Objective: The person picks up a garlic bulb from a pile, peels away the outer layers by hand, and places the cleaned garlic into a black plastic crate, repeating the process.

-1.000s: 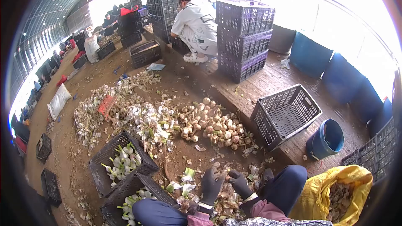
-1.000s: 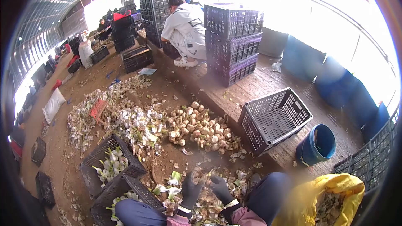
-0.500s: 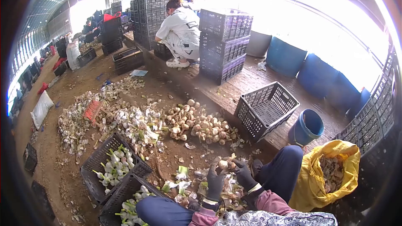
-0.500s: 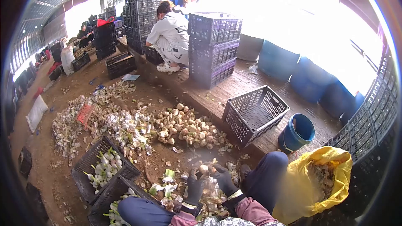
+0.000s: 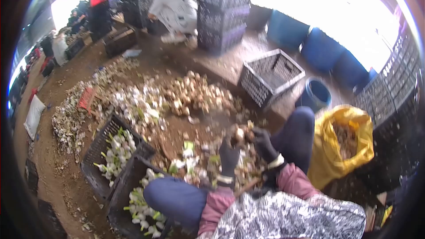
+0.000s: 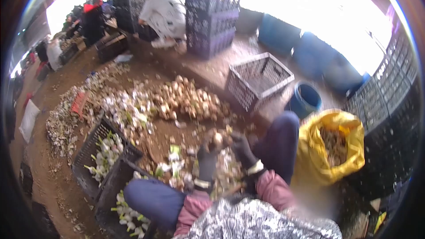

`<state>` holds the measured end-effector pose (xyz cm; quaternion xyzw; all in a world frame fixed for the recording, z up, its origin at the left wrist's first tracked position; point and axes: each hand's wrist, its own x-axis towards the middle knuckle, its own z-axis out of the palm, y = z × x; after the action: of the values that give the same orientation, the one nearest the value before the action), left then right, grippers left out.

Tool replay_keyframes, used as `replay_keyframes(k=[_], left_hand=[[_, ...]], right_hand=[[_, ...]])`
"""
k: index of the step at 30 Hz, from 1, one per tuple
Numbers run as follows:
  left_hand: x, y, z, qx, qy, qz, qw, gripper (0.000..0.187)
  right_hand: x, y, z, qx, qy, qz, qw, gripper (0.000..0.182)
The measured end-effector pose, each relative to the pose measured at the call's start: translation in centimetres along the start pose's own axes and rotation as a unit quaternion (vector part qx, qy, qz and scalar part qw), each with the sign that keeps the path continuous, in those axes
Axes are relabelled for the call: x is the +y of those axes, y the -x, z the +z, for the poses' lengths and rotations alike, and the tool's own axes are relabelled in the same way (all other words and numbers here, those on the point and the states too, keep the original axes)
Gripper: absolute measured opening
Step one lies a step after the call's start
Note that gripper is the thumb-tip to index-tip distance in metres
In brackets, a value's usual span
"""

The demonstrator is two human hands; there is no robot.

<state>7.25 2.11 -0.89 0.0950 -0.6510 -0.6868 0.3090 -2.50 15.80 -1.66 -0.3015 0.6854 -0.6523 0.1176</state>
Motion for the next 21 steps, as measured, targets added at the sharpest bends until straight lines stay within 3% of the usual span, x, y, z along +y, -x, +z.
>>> replay_keyframes(k=[1,2,3,5,6,9,10,13,15,17,19,20,21], left_hand=[[0.4,0.2,-0.2,-0.027,0.084,-0.072,0.994,0.055],[0.1,0.2,0.1,-0.028,0.162,-0.046,0.985,0.057],[1.4,0.4,-0.2,-0.051,0.262,-0.078,0.961,0.054],[2.1,0.8,0.0,-0.066,0.360,-0.087,0.927,0.045],[1.4,1.1,-0.1,-0.072,0.319,-0.098,0.940,0.036],[-1.2,2.0,-0.8,-0.124,0.388,-0.053,0.912,0.047],[-1.8,2.1,-1.1,-0.091,0.351,-0.123,0.924,0.047],[-2.5,3.6,-1.0,0.009,0.277,-0.145,0.950,0.043],[-1.9,3.2,-1.1,0.055,0.291,-0.198,0.934,0.040],[-2.2,3.0,-1.9,0.012,0.346,-0.163,0.924,0.037],[-4.0,2.4,-2.6,-0.016,0.269,-0.164,0.949,0.031],[-4.6,1.9,-2.8,-0.062,0.349,-0.122,0.927,0.033],[-0.4,1.8,-2.0,-0.060,0.418,-0.171,0.890,0.036]], right_hand=[[-4.5,-0.3,1.0,0.010,0.102,-0.022,0.994,0.014],[-3.4,-0.4,0.8,0.021,0.114,-0.011,0.993,0.014],[-2.1,-0.2,0.6,0.031,0.126,-0.004,0.992,0.015],[-3.5,0.0,1.1,0.054,0.215,-0.091,0.971,0.014],[-6.2,0.1,2.1,0.074,0.241,-0.145,0.957,0.017],[-7.2,0.0,3.0,0.074,0.255,-0.154,0.952,0.018],[-7.4,0.1,2.8,0.046,0.301,-0.155,0.940,0.023],[-4.9,0.3,3.3,-0.006,0.383,-0.209,0.900,0.029],[-4.8,1.0,4.2,-0.006,0.390,-0.275,0.879,0.032],[-6.3,0.7,4.5,-0.031,0.344,-0.202,0.916,0.028],[-6.8,0.1,4.2,0.018,0.252,-0.186,0.950,0.024],[-6.2,0.2,3.8,0.023,0.162,-0.137,0.977,0.026],[-5.4,0.2,4.0,0.068,0.079,-0.154,0.983,0.025]])
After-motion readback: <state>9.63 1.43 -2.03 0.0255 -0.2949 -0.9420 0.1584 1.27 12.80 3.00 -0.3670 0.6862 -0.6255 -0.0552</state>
